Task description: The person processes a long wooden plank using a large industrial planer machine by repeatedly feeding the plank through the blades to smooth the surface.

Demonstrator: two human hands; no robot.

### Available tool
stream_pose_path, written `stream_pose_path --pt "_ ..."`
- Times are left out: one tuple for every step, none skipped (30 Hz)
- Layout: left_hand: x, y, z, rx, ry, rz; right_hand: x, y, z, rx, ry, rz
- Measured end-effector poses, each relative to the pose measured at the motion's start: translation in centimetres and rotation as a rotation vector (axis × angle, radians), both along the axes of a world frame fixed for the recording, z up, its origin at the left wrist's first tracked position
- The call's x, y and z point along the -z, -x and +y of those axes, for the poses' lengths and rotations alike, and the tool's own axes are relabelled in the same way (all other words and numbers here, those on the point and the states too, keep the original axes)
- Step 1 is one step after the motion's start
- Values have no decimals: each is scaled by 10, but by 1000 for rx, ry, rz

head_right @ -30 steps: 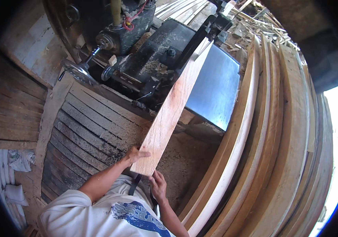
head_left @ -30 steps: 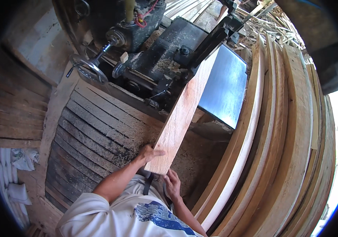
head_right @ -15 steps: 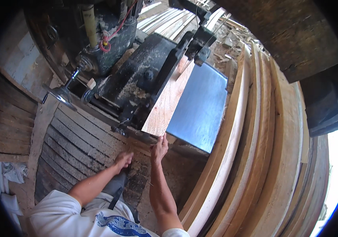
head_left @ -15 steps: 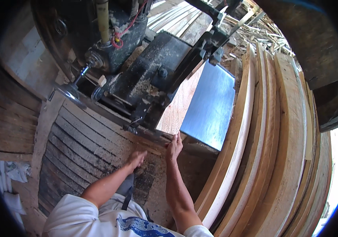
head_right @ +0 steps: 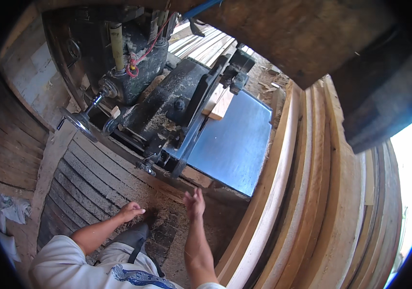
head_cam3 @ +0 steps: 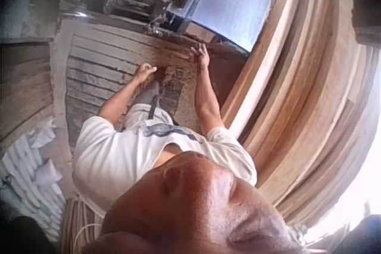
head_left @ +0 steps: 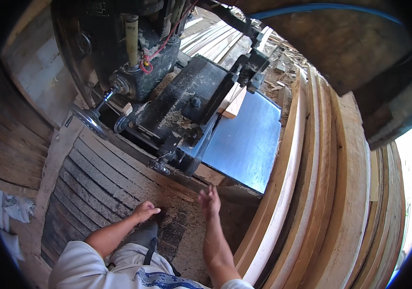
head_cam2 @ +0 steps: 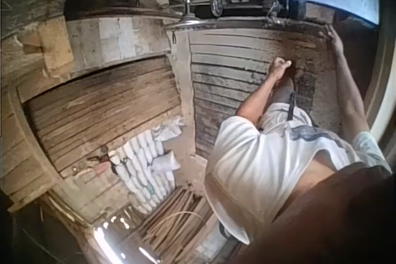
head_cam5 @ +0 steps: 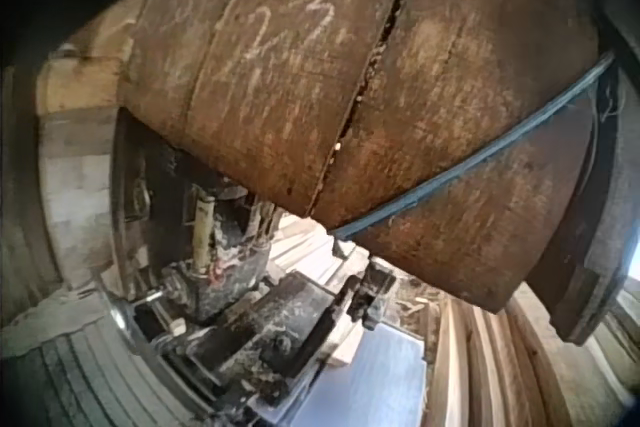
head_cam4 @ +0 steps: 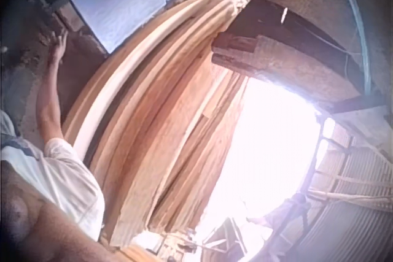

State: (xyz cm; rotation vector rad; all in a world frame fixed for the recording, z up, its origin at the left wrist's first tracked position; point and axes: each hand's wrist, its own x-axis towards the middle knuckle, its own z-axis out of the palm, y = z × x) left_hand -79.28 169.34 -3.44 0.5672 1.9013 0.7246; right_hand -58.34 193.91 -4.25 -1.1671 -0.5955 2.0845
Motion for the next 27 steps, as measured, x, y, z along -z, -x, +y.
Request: stream_pose_path --pt "-7 2 -7 21 -17 1 17 -26 -31 -43 25 -42" --pt "-17 6 -23 50 65 38 25 -44 -68 -60 63 -96" --pt "-24 11 -33 85 140 79 33 -66 -100 -83 83 -146" --pt "-20 14 -49 89 133 97 35 -82 -129 -96 134 -200" --pt "-8 12 -70 111 156 138 37 -100 -152 -51 156 -185" --pt "5 8 -91 132 183 185 33 -108 -165 -38 154 -161" --pt "20 6 -108 168 205 152 28 -118 -176 -12 163 -229" --pt "31 3 -130 210 234 118 26 -128 -187 19 179 -295" --pt "28 -7 -146 235 258 128 24 -138 -189 37 122 -339" --pt "22 -21 -163 250 283 146 19 -142 -186 50 66 -377" --pt "21 -31 -185 275 288 108 16 -146 -182 57 -10 -382" --pt "22 -43 -208 299 294 70 14 -147 -177 68 -86 -389" --pt "22 -60 -232 317 292 94 13 -148 -170 130 -226 -406" --pt "22 -77 -260 328 293 113 11 -146 -165 187 -362 -430" --pt "17 -90 -293 365 266 84 5 -139 -165 176 -429 -499" --pt "10 -99 -322 397 241 52 -7 -131 -162 159 -496 -569" --pt "-5 -104 -354 419 251 45 -34 -110 -171 83 -553 -676" --pt "-20 -110 -382 443 260 28 -63 -93 -184 4 -611 -790" --pt "-31 -116 -399 459 264 32 -75 -85 -190 -23 -678 -822" --pt "-35 -118 -414 466 272 35 -83 -75 -198 -55 -748 -852" --pt "-34 -121 -427 378 235 22 -97 -67 -208 -94 -747 -917" --pt "-33 -124 -439 288 197 12 -110 -60 -220 -134 -748 -979" --pt "-34 -124 -444 291 135 83 -115 -58 -231 -156 -713 -1004" --pt "-39 -129 -446 208 39 50 -117 -58 -246 -183 -675 -1028" --pt "-45 -134 -457 108 -49 24 -121 -56 -268 -294 -574 -997" --pt "-46 -139 -478 91 -34 29 -119 -56 -300 -347 -510 -902" --pt "-43 -149 -485 19 -128 -20 -97 -71 -326 -311 -533 -879"
